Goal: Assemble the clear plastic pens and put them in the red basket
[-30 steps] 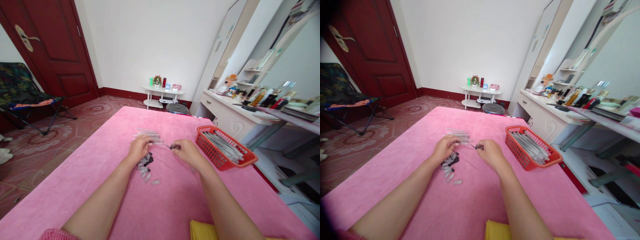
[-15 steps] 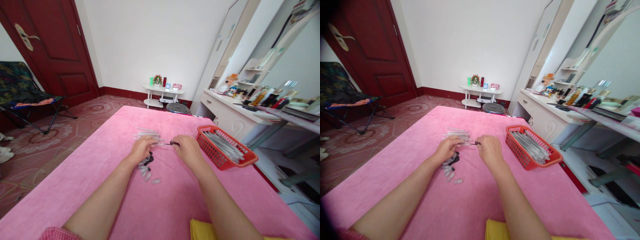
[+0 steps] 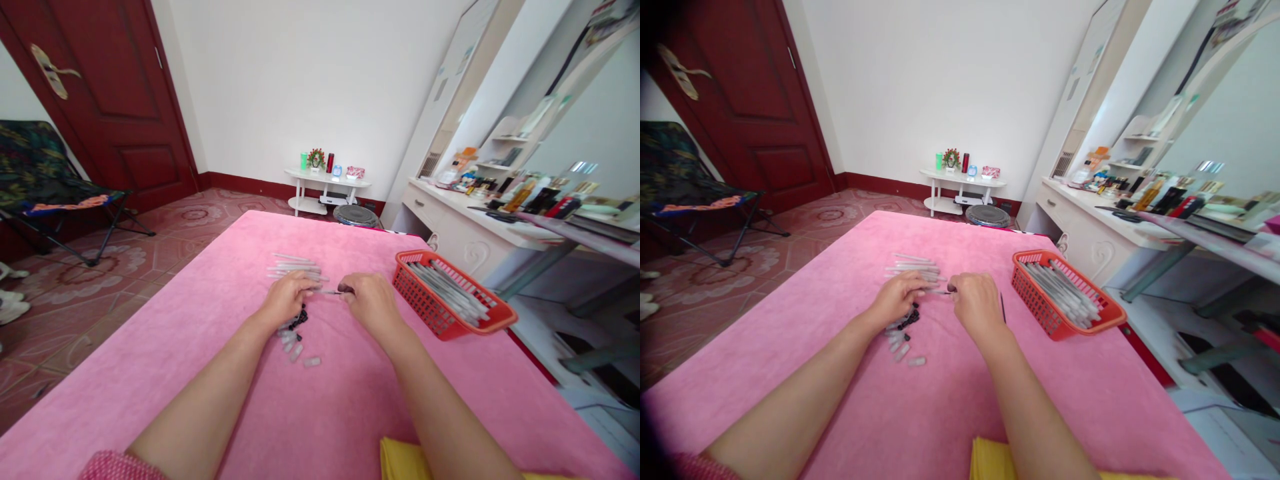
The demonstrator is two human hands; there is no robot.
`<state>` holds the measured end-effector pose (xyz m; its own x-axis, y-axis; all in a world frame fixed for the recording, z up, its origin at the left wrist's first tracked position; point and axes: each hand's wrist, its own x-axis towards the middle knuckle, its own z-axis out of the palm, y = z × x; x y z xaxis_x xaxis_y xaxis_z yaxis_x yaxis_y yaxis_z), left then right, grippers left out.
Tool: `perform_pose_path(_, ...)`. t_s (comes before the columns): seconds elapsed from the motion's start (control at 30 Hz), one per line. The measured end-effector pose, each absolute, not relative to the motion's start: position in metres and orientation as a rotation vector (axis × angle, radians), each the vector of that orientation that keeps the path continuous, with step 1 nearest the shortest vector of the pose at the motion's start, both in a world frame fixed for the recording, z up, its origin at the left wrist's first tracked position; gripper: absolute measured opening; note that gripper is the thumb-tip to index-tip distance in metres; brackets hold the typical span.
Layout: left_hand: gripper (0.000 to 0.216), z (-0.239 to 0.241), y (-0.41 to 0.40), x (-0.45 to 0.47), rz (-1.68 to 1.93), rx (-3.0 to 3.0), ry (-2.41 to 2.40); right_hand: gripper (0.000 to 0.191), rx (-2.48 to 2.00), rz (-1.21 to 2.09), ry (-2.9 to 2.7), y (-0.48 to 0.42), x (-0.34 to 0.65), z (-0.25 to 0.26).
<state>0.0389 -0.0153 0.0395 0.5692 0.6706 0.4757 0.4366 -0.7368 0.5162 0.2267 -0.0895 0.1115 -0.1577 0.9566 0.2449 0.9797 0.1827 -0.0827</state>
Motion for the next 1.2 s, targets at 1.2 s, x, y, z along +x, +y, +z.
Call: perform_pose_path(1.2, 0.024, 0.023, 0.001, 0.035, 1.448, 1.999, 1.001, 0.010, -1.708, 0.237, -2.131, -0.093, 0.179, 0.060)
